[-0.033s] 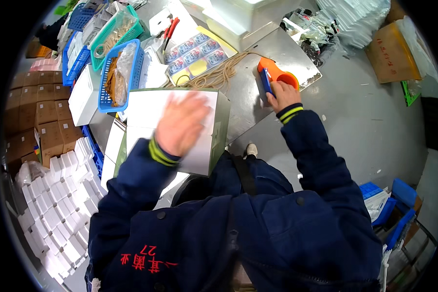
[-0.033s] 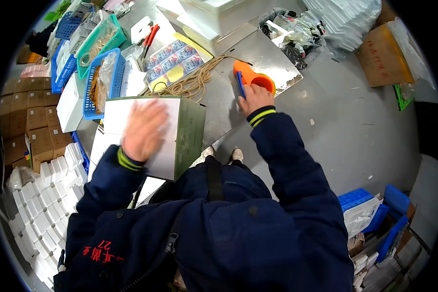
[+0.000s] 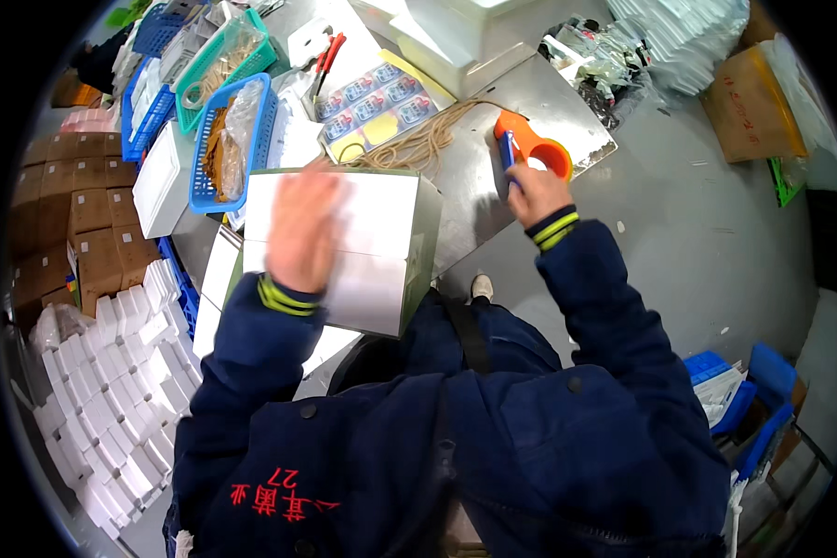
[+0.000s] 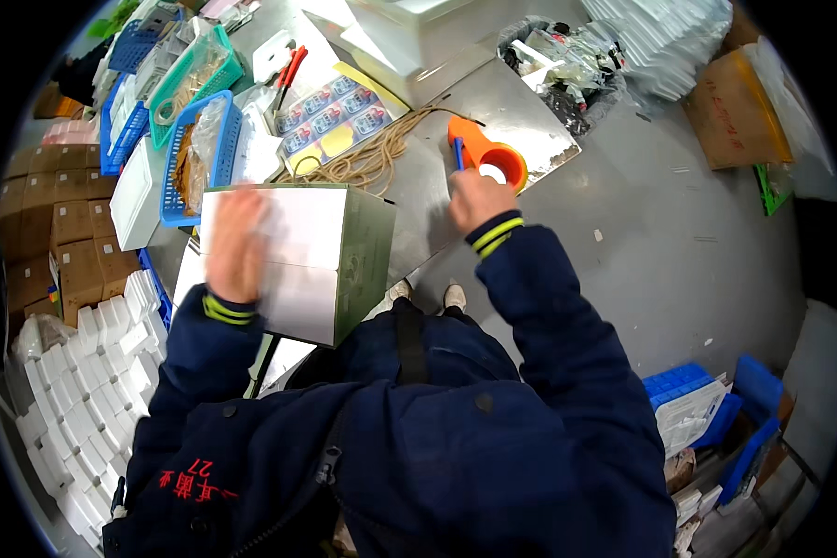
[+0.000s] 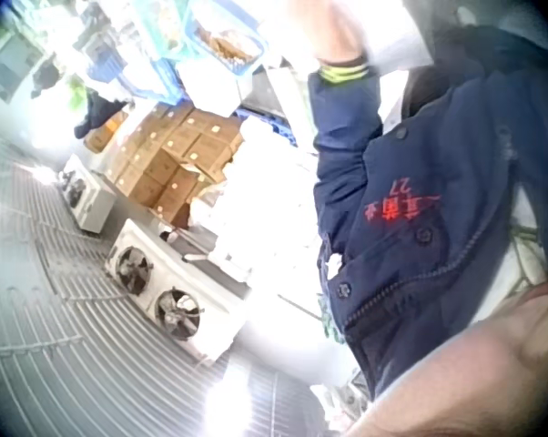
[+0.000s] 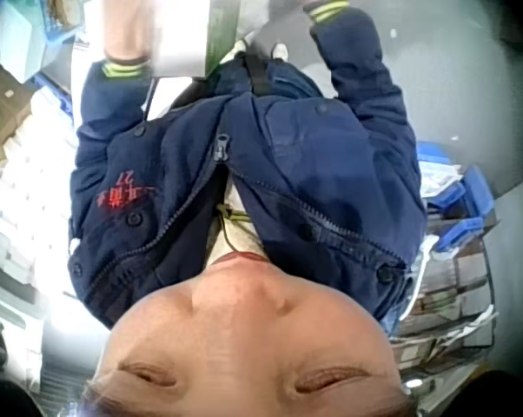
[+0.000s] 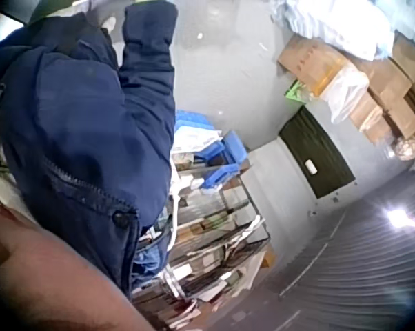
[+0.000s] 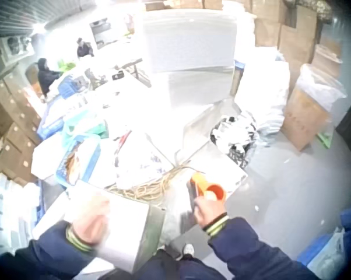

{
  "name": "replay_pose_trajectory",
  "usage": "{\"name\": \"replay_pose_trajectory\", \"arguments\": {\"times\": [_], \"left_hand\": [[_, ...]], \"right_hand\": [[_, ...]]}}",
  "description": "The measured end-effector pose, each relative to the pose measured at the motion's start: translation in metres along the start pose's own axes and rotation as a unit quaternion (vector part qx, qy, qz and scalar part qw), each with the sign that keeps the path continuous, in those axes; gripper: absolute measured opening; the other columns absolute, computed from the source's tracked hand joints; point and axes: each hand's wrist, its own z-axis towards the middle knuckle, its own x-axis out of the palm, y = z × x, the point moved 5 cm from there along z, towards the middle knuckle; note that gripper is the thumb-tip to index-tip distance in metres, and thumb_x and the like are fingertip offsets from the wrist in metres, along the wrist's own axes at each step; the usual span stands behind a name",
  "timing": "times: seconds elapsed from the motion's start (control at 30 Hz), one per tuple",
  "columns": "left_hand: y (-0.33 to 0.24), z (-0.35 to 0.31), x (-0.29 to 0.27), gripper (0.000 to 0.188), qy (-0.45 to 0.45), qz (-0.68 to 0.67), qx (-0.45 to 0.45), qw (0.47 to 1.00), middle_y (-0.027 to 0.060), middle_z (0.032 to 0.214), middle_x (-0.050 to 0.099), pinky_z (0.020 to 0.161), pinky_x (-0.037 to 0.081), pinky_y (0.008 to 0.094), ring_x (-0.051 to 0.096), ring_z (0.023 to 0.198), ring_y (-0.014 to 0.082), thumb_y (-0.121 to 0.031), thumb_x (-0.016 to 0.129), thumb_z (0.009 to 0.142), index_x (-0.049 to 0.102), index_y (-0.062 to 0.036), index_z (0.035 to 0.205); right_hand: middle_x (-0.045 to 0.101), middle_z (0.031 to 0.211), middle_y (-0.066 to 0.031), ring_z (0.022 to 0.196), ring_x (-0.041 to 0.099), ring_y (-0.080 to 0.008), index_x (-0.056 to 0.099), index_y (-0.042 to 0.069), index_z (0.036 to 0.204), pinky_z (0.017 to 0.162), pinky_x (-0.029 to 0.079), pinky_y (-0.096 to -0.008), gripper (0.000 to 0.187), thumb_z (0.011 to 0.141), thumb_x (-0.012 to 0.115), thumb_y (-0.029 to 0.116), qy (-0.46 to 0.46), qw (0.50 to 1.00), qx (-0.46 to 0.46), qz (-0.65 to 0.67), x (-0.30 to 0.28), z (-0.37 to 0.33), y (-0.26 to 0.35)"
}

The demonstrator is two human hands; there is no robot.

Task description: The person assembles flat-packed cardboard boxes on a metal worktable. They fold the panels into shape and seal the seams with a handheld tape dispenser. The person repeats this process for several boxes, stacking the finished units on the table.

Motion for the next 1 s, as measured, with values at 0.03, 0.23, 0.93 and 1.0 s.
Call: {"name": "replay_pose_trajectory", "arguments": {"times": [0.03, 0.23, 0.93, 1.0], "left_hand": [[0.028, -0.01, -0.019, 0.044, -0.083, -0.006, -0.098, 0.992, 0.016, 0.123, 0.05, 0.1, 0.031, 0.0372, 0.046, 0.116, 0.0306, 0.003, 0.054, 0.079, 0.046, 0.0005, 0.122], [0.175, -0.152, 0.015, 0.055, 0.046, -0.351, -0.555, 0.753, 0.0149, 0.111, 0.056, 0.087, 0.04, 0.0278, 0.053, 0.099, 0.0204, -0.04, 0.039, 0.093, 0.048, 0.0079, 0.117], [-0.007, -0.218, 0.037, 0.083, -0.056, -0.375, -0.366, 0.85, 0.0194, 0.137, 0.031, 0.104, 0.025, 0.037, 0.028, 0.129, 0.0269, -0.035, 0.064, 0.079, 0.018, 0.0035, 0.137], [-0.026, -0.206, 0.045, 0.092, -0.148, -0.47, -0.429, 0.757, 0.0218, 0.138, 0.029, 0.105, 0.024, 0.0348, 0.027, 0.13, 0.0268, -0.035, 0.07, 0.074, 0.016, 0.0038, 0.137]], "right_hand": [[0.06, 0.077, -0.0141, 0.07, 0.059, -0.028, 0.06, 0.004, 0.086, 0.065, 0.048, -0.0351, 0.017, 0.071, 0.052, 0.007, 0.004, 0.98, -0.025, 0.196, -0.004, -0.007, 0.019], [0.066, 0.078, -0.0093, 0.076, 0.062, -0.0162, 0.066, -0.001, 0.078, 0.074, 0.047, -0.0258, 0.025, 0.07, 0.043, -0.004, 0.434, 0.705, -0.123, 0.547, 0.053, -0.006, 0.124], [0.051, 0.118, -0.0094, 0.108, 0.049, -0.0178, 0.044, -0.003, 0.124, 0.092, 0.039, -0.0289, 0.044, 0.095, 0.038, 0.029, 0.235, 0.757, 0.099, 0.601, 0.056, -0.029, 0.025], [0.044, 0.127, -0.0115, 0.114, 0.045, -0.0213, 0.036, -0.002, 0.129, 0.098, 0.035, -0.0314, 0.047, 0.095, 0.037, 0.031, 0.245, 0.731, 0.028, 0.637, 0.054, -0.021, 0.046]]}}
